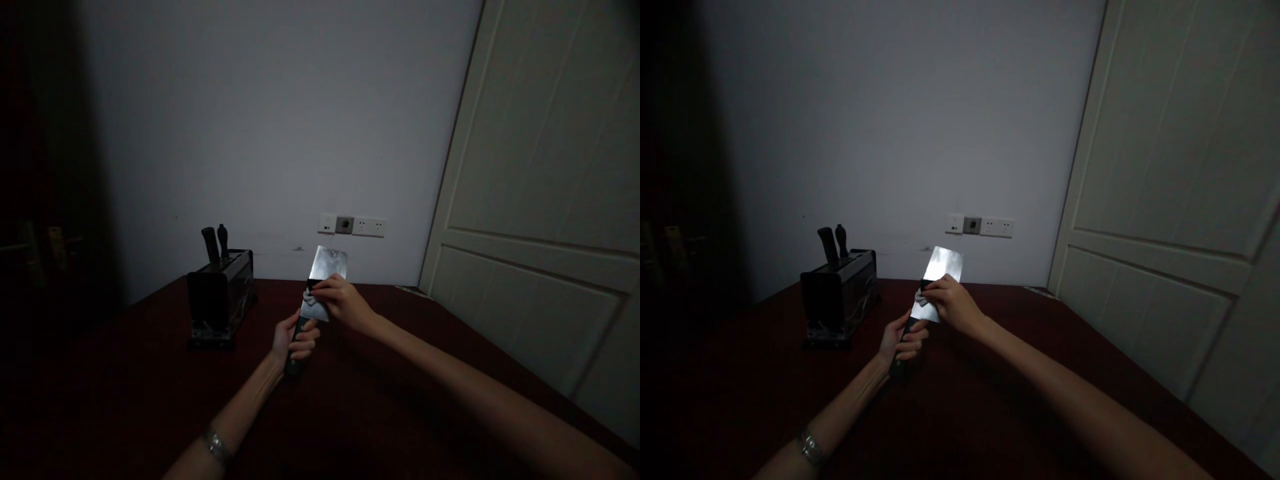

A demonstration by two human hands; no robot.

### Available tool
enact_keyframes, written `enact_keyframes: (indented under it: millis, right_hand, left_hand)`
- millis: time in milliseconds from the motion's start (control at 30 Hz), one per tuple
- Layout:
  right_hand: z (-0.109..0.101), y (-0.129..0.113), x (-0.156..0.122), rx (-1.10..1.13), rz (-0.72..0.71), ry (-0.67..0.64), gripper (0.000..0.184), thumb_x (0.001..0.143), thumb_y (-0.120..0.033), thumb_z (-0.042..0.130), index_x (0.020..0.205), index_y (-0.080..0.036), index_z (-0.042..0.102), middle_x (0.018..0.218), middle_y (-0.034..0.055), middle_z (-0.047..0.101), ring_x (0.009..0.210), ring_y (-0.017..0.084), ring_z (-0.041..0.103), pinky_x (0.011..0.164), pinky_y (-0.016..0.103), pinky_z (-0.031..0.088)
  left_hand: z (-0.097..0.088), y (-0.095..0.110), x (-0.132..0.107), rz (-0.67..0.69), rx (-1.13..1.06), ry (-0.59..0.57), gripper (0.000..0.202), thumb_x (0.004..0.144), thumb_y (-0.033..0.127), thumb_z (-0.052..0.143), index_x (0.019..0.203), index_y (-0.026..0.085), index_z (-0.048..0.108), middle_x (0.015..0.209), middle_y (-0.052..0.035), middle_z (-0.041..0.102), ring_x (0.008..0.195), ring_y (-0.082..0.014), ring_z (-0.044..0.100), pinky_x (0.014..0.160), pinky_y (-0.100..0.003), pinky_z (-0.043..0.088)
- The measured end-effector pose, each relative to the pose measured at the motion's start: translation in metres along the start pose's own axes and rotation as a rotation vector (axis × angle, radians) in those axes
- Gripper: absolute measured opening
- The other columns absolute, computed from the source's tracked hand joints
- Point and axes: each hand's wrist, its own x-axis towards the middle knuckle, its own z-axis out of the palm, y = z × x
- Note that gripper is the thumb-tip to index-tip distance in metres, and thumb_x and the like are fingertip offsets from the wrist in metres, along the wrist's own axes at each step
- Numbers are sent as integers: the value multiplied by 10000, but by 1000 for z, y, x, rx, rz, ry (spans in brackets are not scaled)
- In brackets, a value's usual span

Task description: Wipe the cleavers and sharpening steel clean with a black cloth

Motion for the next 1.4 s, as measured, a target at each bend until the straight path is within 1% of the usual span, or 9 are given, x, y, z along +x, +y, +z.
enact_keyframes:
  millis: [100,267,400,567,700,867,1033,1200,1400]
  right_hand:
    - [-6,9,9,-29,58,43,179,790,-150,542,897,-177,683,890,87,633,838,188,517,739,355,457]
    - [-5,-2,9,58,-36,-129,175,793,-183,550,914,-174,676,877,73,595,843,162,522,739,305,457]
    - [-6,-3,10,16,-2,-105,161,794,-176,545,877,-173,683,869,77,581,838,170,515,743,322,447]
    - [-6,-5,11,-4,-114,-234,180,804,-143,512,887,-163,670,885,74,571,829,158,487,711,283,427]
    - [-9,-7,13,-89,-104,-224,179,793,-110,502,866,-141,663,871,82,567,835,168,464,728,294,406]
    - [-10,-8,11,-52,-157,-300,175,778,-94,511,846,-154,661,870,76,556,819,162,464,696,275,402]
    - [-14,-5,9,-74,-77,-220,187,802,-110,490,839,-155,668,847,82,555,830,175,463,722,305,398]
    - [-18,-3,2,13,-103,-280,202,792,-90,497,868,-163,670,872,75,557,835,159,478,723,285,409]
    - [-22,3,-10,-21,-24,-188,215,767,-65,518,870,-168,676,848,78,565,826,171,493,717,312,419]
  left_hand:
    - [-1,0,0,4,-4,0,326,868,387,347,638,158,324,506,78,263,290,9,95,242,-91,136]
    - [-2,1,1,9,9,-7,306,854,377,383,651,150,349,511,76,279,288,12,100,242,-94,140]
    - [-1,1,1,6,-2,7,310,854,384,382,652,151,351,512,77,280,290,11,102,243,-91,140]
    - [-3,1,1,34,-1,15,284,843,360,405,657,151,354,511,78,271,293,8,110,243,-91,145]
    - [-3,1,1,25,-17,35,291,857,367,376,662,154,348,516,76,274,296,8,110,247,-88,144]
    - [-3,0,2,23,-11,14,282,844,361,400,663,148,357,514,76,275,296,9,106,247,-92,138]
    - [-2,0,2,4,-14,40,300,865,378,351,662,157,343,511,76,259,298,2,106,253,-92,139]
    - [0,0,1,4,-14,33,317,867,391,339,651,159,338,509,75,262,295,1,110,249,-98,143]
    - [2,0,0,55,-50,27,315,873,381,334,648,161,326,518,75,252,296,-1,137,256,-96,166]
